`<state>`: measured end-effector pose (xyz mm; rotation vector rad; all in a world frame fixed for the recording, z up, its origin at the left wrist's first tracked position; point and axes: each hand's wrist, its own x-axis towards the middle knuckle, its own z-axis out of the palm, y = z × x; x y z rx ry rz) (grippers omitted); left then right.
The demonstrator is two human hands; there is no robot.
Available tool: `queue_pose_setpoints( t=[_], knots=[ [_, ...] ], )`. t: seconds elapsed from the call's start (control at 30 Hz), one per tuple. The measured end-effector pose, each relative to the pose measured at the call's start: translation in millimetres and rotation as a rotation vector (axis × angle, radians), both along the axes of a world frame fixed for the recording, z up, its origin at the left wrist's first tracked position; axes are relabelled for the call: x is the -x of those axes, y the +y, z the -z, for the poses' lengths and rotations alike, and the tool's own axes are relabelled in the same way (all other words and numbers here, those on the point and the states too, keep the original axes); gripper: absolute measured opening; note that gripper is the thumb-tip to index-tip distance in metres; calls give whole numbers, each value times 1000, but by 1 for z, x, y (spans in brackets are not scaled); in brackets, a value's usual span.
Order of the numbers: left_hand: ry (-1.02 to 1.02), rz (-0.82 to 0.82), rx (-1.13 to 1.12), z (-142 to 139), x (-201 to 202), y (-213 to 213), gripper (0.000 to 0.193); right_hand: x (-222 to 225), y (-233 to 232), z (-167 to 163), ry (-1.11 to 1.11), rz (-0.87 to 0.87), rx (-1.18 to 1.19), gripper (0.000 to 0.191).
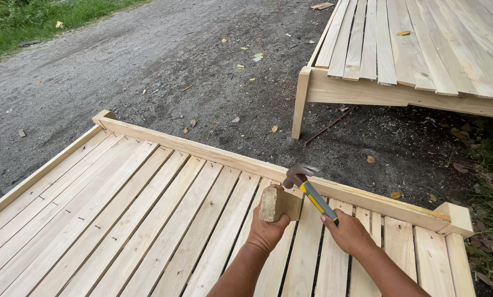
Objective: The person uses a hammer to drive nails into the slats of a wooden bench frame, securing a small wooden block to the edge. The person continues hammering nails along the frame to attach the slats to the bench structure.
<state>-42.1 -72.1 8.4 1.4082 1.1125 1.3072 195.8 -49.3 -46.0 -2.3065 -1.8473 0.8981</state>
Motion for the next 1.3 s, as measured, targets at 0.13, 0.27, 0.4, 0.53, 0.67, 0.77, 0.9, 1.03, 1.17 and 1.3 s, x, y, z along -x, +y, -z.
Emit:
queue_pose_setpoints(
  t=[0.13, 0.27, 0.4, 0.53, 0.67, 0.77, 0.9, 1.03, 1.17, 1.3],
  knots=[
    [105, -9, 76, -9, -1, -1, 64, 4, 7, 11, -14, 34, 36, 55],
    [106, 16, 79, -13, -2, 0, 64, 4, 8, -7, -29, 70, 89, 55],
    [62, 14, 50, -7, -2, -1, 63, 1, -2, -20, 10, 73, -34, 58],
    [96, 0, 31, -2, -2, -2, 62, -2, -2, -9, 91, 63, -113, 54],
    [119, 9, 3, -4, -4, -3, 61, -3, -1, 15, 3, 95, 34, 56],
    [179, 6, 47, -10, -5, -3, 61, 2, -11, 34, 32, 123, -6, 58],
    [243, 64, -3, -22, -15, -12, 63, 0, -15, 47, 102, 203, 38, 55],
    [419, 130, -256, -33, -43, -43, 64, -4, -23, 61, 105, 191, -102, 52],
    [410, 164, -150, -46, -42, -46, 64, -6, -27, 64, 100, 207, -43, 56],
    [461, 202, -160, -61, -15, -37, 66, 0, -28, 55, 82, 244, 6, 58]
  ],
)
